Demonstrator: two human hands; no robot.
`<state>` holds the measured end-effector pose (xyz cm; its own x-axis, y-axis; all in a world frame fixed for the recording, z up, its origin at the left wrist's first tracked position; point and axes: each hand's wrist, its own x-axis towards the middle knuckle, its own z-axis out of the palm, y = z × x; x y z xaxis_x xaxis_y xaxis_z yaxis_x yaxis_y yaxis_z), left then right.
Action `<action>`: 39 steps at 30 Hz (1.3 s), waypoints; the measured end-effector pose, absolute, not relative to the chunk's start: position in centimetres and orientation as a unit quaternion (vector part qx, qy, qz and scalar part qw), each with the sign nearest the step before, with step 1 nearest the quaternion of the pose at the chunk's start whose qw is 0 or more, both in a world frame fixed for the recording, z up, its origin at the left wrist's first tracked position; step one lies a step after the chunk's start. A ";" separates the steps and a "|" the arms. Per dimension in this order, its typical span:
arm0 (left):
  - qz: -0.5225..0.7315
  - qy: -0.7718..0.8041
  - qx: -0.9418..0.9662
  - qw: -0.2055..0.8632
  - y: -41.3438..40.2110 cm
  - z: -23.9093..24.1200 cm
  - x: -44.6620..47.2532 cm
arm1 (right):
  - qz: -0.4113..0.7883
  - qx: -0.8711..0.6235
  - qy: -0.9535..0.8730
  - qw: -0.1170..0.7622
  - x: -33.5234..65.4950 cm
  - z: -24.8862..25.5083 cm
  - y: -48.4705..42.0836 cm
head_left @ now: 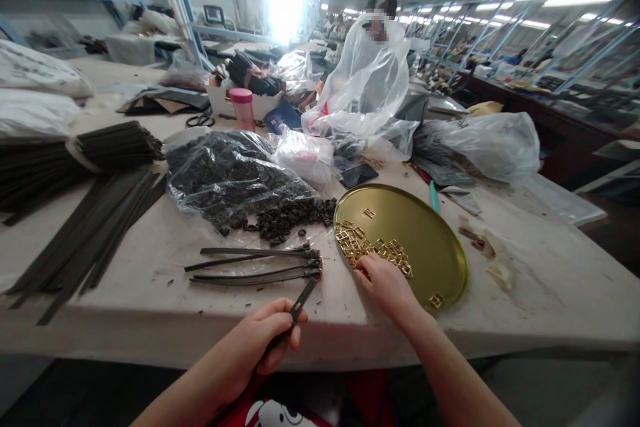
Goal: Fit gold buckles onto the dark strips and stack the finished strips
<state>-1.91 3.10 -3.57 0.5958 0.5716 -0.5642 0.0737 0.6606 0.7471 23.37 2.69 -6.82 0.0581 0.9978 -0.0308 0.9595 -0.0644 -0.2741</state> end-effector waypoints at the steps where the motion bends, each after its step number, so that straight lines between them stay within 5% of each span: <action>1: 0.151 0.422 0.384 0.807 3.1 -3.7 -1.9 | 0.101 -0.724 -0.676 0.098 23.4 -6.8 2.6; 4: 0.147 0.424 0.393 0.803 3.1 -3.7 -1.9 | 0.115 -0.738 -0.637 0.190 23.7 -6.4 2.3; 8: 0.154 0.417 0.420 0.791 3.1 -2.9 -1.6 | 0.353 -0.685 -0.517 0.374 22.3 -4.9 1.5; 14: 0.183 0.424 0.505 0.730 3.7 -1.7 -0.8 | 0.594 -0.556 -0.422 0.400 16.4 -3.9 0.3; 23: 0.165 0.449 0.549 0.685 3.2 -2.7 -2.3 | 0.649 -0.498 -0.424 0.387 12.8 -5.2 -1.1; 32: 0.159 0.430 0.546 0.701 2.2 -2.1 -2.8 | 0.614 -0.457 -0.411 0.495 11.5 -5.5 -2.2; 39: 0.134 0.439 0.740 0.492 2.0 -1.1 -4.7 | 0.654 -0.430 -0.224 0.580 11.9 -4.8 -2.0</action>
<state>-4.69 1.96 -1.06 0.5793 0.7807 -0.2344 0.5174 -0.1300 0.8458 11.92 -2.00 -4.78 0.0436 0.9521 -0.3028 -0.5672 -0.2259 -0.7920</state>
